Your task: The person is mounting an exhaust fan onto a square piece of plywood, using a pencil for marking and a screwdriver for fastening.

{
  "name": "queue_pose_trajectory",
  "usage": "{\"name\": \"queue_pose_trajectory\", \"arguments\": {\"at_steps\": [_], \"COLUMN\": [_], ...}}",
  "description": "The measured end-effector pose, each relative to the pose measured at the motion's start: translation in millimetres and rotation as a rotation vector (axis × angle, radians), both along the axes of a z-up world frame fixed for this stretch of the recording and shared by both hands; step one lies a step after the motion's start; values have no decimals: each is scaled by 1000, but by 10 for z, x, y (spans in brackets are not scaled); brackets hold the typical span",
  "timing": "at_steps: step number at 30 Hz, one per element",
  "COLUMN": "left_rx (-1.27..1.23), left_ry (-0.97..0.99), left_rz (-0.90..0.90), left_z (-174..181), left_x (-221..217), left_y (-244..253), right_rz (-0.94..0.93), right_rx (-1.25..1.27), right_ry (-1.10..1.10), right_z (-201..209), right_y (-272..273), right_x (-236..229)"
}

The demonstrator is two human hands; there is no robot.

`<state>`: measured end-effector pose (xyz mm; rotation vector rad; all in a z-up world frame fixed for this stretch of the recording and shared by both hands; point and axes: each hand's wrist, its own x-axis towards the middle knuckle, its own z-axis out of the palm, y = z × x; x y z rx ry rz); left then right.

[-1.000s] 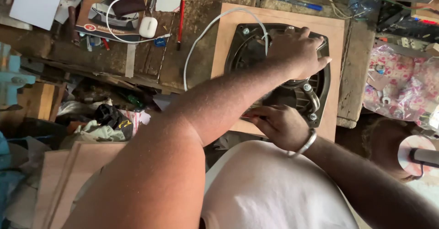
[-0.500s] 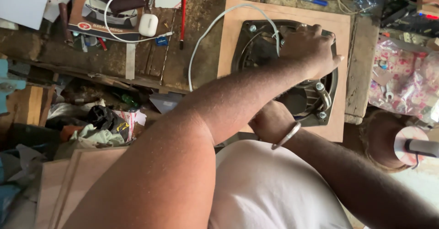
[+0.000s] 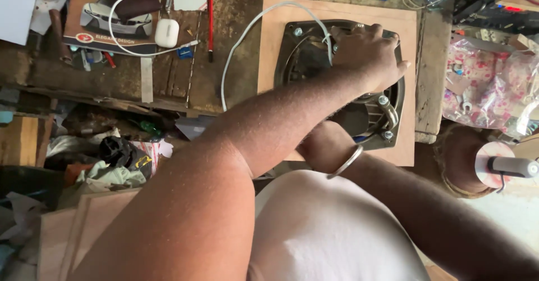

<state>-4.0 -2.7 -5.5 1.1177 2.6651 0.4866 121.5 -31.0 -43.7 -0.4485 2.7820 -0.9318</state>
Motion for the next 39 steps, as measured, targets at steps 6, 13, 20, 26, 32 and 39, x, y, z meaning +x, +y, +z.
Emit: {"name": "queue_pose_trajectory", "arguments": {"at_steps": [6,13,20,26,32,39], "left_rx": [-5,-81,17,16,18,18], "left_ry": [-6,-32,8,15,-42,-82], "left_rz": [-3,21,7,17,23,34], "left_z": [-134,60,-20,0,43,227], "left_x": [-39,27,19,23,40,77], "left_y": [99,-28,9,2,-26,-118], "right_rz": [301,-347,-467,-330,71,211], "right_rx": [357,-44,-846,-374,103,295], "right_ry": [181,-15,304,293,186,70], "right_z": [-22,630,924,756,556,-127], "right_y": [82,1254,1974,1957,1367,1236], "right_x": [194,697,-71,-1325,-2150,-2695]}}
